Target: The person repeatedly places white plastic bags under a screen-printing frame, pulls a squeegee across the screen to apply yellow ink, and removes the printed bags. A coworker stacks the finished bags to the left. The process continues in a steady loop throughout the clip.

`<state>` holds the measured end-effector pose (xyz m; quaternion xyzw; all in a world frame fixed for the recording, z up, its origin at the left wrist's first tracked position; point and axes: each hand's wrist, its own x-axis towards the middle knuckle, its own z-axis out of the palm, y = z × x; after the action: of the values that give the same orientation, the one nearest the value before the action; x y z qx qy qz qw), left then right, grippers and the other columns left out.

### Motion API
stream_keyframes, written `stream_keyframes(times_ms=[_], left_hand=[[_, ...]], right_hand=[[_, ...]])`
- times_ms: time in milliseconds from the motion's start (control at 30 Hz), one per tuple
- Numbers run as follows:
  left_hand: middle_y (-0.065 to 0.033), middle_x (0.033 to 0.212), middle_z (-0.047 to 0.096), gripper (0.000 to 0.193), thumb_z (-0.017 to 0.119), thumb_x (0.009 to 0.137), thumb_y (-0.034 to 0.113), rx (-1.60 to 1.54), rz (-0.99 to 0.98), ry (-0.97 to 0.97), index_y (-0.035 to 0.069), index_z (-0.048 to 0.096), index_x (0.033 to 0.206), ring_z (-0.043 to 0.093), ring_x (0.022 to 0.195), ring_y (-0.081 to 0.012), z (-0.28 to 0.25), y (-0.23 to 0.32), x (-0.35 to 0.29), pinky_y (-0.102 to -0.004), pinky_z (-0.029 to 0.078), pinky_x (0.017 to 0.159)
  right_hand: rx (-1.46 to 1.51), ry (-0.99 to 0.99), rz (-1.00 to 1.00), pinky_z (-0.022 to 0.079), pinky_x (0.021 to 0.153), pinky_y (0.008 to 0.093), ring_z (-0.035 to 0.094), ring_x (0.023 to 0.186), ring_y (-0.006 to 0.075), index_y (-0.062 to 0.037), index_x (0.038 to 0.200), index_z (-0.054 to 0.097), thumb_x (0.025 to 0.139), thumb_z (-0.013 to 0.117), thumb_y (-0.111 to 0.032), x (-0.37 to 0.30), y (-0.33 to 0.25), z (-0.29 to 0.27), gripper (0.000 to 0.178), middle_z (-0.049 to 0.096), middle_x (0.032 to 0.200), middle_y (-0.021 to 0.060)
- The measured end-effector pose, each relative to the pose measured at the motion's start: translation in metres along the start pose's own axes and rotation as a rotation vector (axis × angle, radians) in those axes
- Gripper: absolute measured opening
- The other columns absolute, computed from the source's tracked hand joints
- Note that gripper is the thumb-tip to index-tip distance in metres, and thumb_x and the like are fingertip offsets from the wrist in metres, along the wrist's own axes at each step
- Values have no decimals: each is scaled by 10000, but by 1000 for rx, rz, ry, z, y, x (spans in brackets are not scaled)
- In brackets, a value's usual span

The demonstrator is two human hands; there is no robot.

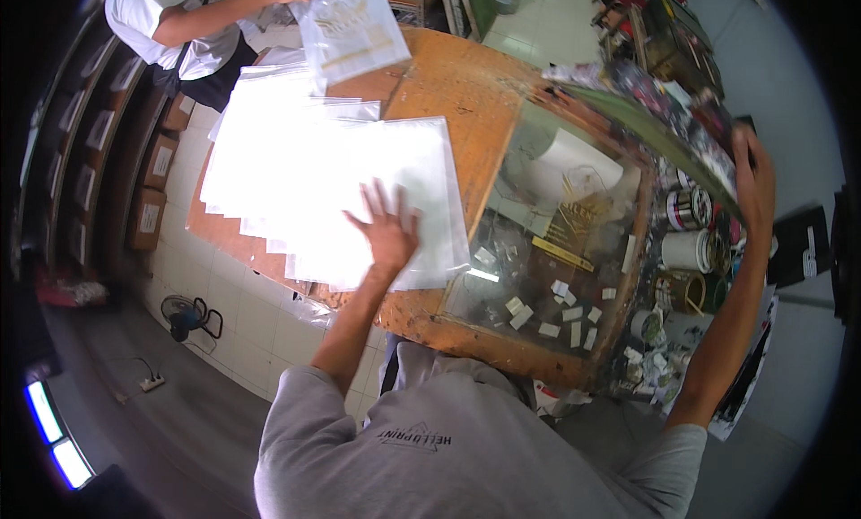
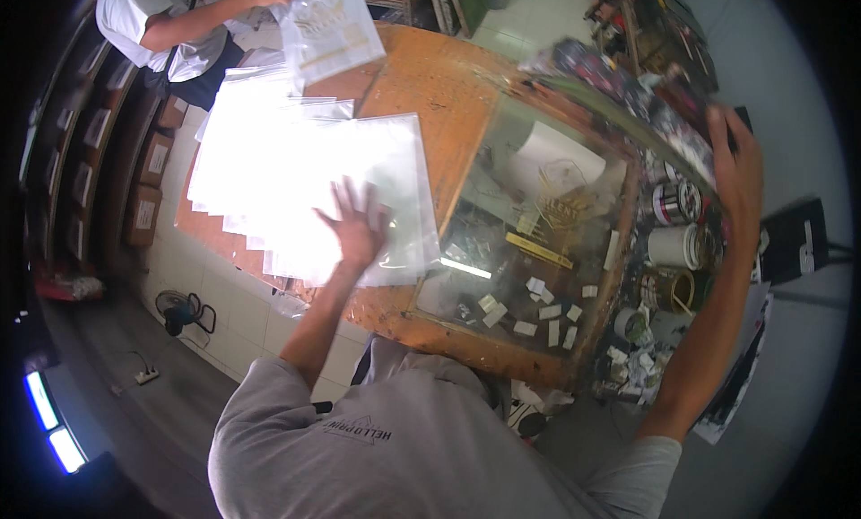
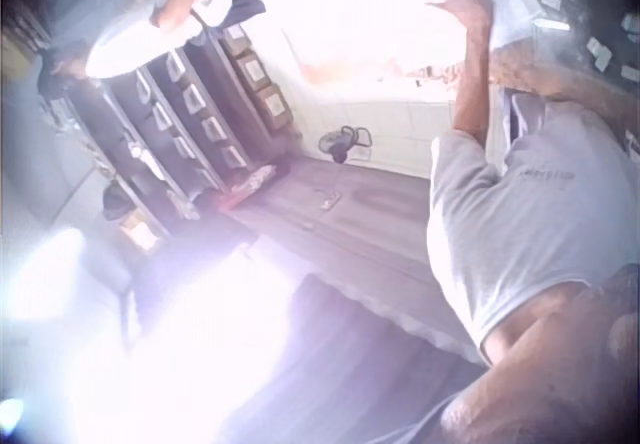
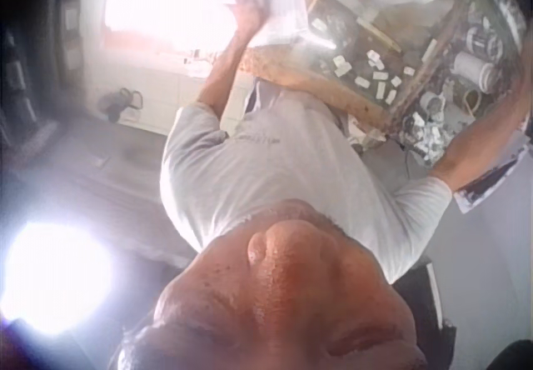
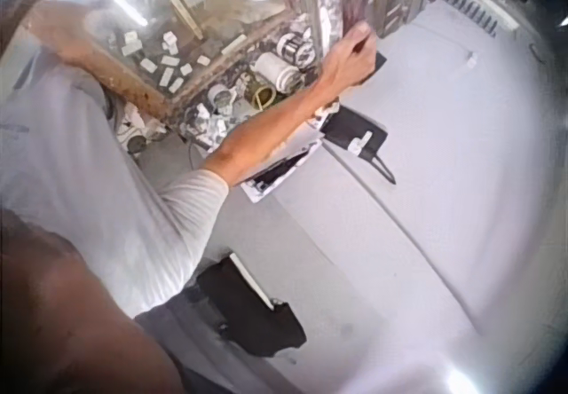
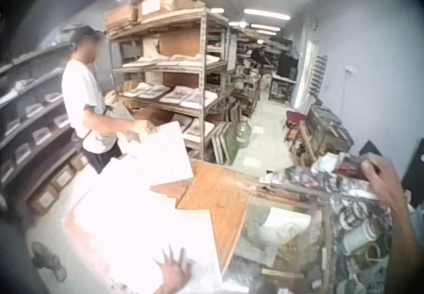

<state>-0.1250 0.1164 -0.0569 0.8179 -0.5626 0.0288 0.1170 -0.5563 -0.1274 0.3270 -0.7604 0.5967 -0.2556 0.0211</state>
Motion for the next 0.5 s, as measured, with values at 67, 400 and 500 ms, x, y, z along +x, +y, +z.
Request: stream_keyframes(times_ms=[67, 400, 500], left_hand=[[-253, 1700, 139, 663, 485, 1036, 490, -77, 77, -130, 181, 366, 1611, 20, 1573, -490, 35, 68, -22, -833, -21, 1114], [-188, 1715, 155, 659, 461, 1038, 499, -244, 634, -191, 211, 349, 1621, 55, 1589, -421, 86, 337, 10, -810, 3, 1139], [-190, 1714, 156, 652, 473, 1044, 476, -245, 694, -230, 222, 329, 1626, 71, 1589, -420, 90, 376, 10, -794, 38, 1155]], right_hand=[[-21, 9, -15, 426, 1078, 367, 635, 1213, 300, 25, 1311, 662, 1012, 576, -553, 12, 6, 3, 657, 696, 1284, 198], [-128, -79, -73, 536, 858, 477, 702, 971, 371, 49, 979, 753, 1014, 413, -707, 31, -19, -22, 830, 745, 1011, 233], [-42, -319, 73, 526, 988, 494, 692, 1100, 393, 56, 1122, 731, 1020, 408, -693, 37, -26, -34, 822, 733, 1106, 257]])
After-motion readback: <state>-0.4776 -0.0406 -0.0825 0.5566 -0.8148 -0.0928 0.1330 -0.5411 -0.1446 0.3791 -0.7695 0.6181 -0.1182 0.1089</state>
